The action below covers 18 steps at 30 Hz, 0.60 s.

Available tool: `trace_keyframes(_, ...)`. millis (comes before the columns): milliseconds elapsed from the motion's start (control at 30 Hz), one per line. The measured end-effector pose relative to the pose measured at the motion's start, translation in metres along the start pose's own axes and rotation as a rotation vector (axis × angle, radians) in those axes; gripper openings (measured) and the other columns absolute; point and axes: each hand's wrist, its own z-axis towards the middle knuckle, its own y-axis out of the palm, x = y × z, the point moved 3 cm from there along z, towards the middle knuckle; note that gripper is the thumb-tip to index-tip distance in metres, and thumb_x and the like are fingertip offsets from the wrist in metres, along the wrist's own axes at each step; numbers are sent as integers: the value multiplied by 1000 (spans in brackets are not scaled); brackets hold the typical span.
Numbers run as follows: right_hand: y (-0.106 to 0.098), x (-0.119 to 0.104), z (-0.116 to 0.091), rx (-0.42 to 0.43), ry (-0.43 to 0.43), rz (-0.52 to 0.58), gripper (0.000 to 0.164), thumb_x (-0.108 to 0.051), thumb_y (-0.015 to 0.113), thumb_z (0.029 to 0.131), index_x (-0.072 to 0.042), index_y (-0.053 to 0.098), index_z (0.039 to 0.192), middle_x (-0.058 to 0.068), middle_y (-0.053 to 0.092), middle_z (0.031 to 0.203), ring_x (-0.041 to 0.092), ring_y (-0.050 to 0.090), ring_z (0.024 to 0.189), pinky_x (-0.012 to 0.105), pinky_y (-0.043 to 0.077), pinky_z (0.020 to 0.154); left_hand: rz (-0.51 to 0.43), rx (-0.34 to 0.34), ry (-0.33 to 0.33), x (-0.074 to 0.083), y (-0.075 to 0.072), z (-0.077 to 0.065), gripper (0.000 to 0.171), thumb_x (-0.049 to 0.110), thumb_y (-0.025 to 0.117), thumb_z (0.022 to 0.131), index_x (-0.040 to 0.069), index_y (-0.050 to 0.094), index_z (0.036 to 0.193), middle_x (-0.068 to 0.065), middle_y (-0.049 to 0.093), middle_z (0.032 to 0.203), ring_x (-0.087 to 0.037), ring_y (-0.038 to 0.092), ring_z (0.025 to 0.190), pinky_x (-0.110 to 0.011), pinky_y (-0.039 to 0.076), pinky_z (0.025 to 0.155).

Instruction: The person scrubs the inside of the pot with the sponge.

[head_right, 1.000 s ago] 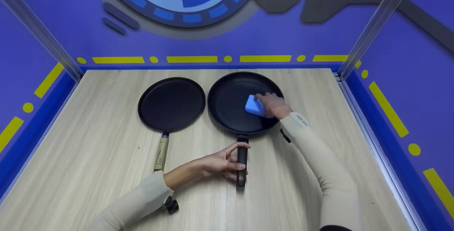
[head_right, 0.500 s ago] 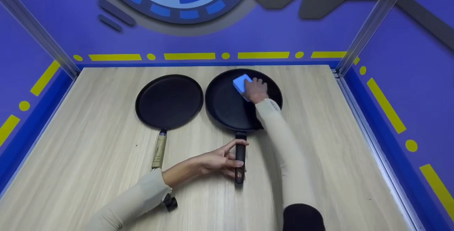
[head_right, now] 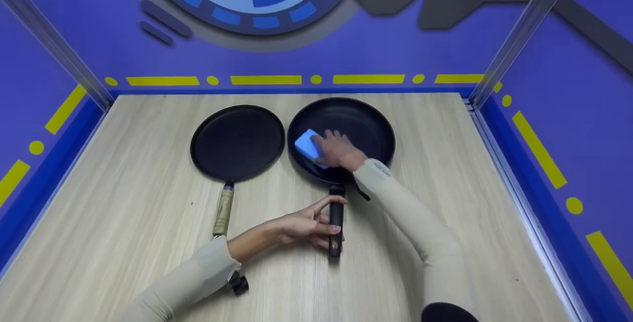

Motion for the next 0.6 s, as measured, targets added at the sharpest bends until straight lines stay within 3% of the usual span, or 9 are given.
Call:
trace_keyframes(133,6,1,-26,3,-84,-6,70,-32,77,93,-12,45,152,30,53,137,49,52,125,64,50,105,15,11,-9,-2,-1,-2,64,-7,62,97,26,42,147,-10,65,96,-27,73,94,-46,66,87)
trace_keyframes(233,4,12,-40,-18,-96,4,66,-23,81,89,-15,50,147,29,55,136,49,54,124,64,53,100,21,19,-19,-4,-2,-4,65,-7,62,97,25,41,150,-11,65,95,-29,73,95,-45,66,87)
trace_keyframes(433,-16,60,-39,-36,67,-14,68,-7,85,80,-13,53,140,30,58,131,48,58,119,65,55,97,12,17,6,-3,1,-3,67,-7,63,96,23,39,152,-11,64,95,-31,73,97,-46,66,87)
trace_keyframes(600,-27,85,-22,-30,222,42,67,-15,78,89,-6,47,148,32,52,142,48,50,132,64,48,109,10,20,4,-1,1,0,68,-7,63,96,23,39,153,-12,62,99,-27,72,95,-45,66,86)
